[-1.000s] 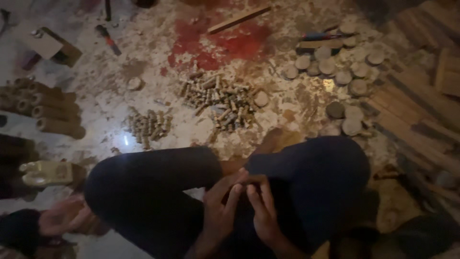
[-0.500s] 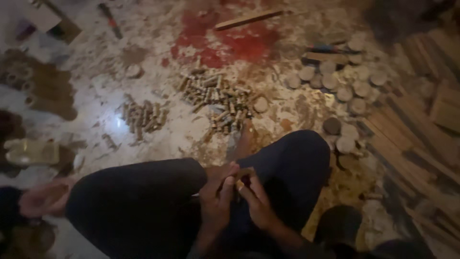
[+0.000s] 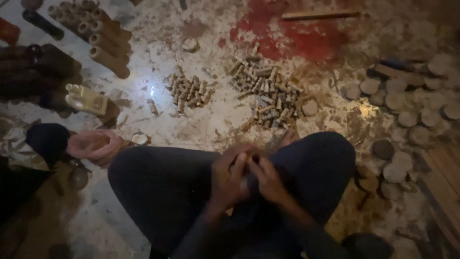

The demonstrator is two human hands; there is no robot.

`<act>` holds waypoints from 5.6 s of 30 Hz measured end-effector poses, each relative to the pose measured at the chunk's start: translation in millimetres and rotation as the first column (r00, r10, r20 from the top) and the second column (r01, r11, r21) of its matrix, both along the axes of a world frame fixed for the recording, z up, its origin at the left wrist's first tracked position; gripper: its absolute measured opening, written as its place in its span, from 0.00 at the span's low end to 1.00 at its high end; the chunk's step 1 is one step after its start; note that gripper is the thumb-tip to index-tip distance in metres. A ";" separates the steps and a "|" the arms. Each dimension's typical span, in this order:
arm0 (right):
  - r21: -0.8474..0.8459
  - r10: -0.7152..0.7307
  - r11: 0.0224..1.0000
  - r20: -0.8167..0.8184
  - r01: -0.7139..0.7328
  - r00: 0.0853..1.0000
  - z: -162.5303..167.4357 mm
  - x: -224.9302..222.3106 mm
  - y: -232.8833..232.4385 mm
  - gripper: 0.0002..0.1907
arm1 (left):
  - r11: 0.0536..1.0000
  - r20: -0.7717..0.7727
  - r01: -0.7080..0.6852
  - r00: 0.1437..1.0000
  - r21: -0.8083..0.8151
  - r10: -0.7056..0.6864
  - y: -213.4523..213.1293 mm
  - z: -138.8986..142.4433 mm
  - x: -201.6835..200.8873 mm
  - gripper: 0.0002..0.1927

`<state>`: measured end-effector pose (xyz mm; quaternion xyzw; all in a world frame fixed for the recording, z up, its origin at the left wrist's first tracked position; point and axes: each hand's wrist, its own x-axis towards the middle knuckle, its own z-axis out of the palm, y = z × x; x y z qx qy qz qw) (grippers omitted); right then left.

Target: The person sits on the floor and repeatedly picks up small wooden pieces, rubs them together, and places them into a pile. The person handles the pieces one at a time, using both hands to manipulate and smooth the surfaces.

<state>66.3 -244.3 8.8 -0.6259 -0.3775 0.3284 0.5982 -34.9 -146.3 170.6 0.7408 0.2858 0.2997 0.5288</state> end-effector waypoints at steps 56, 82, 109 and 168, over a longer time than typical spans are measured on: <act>-0.294 0.126 0.955 0.259 -0.046 0.957 31.5 99.1 144.0 0.19 | 0.999 -0.074 -0.047 0.996 0.006 0.047 151.0 -126.4 59.7 0.14; -0.280 0.117 0.960 0.355 -0.014 0.927 5.9 106.5 140.7 0.12 | 0.949 -0.107 0.082 0.993 0.306 -0.052 138.7 -102.4 56.4 0.24; -0.304 0.210 0.942 0.207 -0.141 0.956 12.9 104.5 142.0 0.20 | 0.996 -0.300 0.008 0.954 0.089 0.019 157.9 -121.1 50.0 0.24; -0.376 0.083 0.924 0.365 0.065 0.927 -15.6 103.7 141.7 0.15 | 0.959 -0.040 0.034 0.999 0.281 -0.023 132.6 -118.0 56.5 0.26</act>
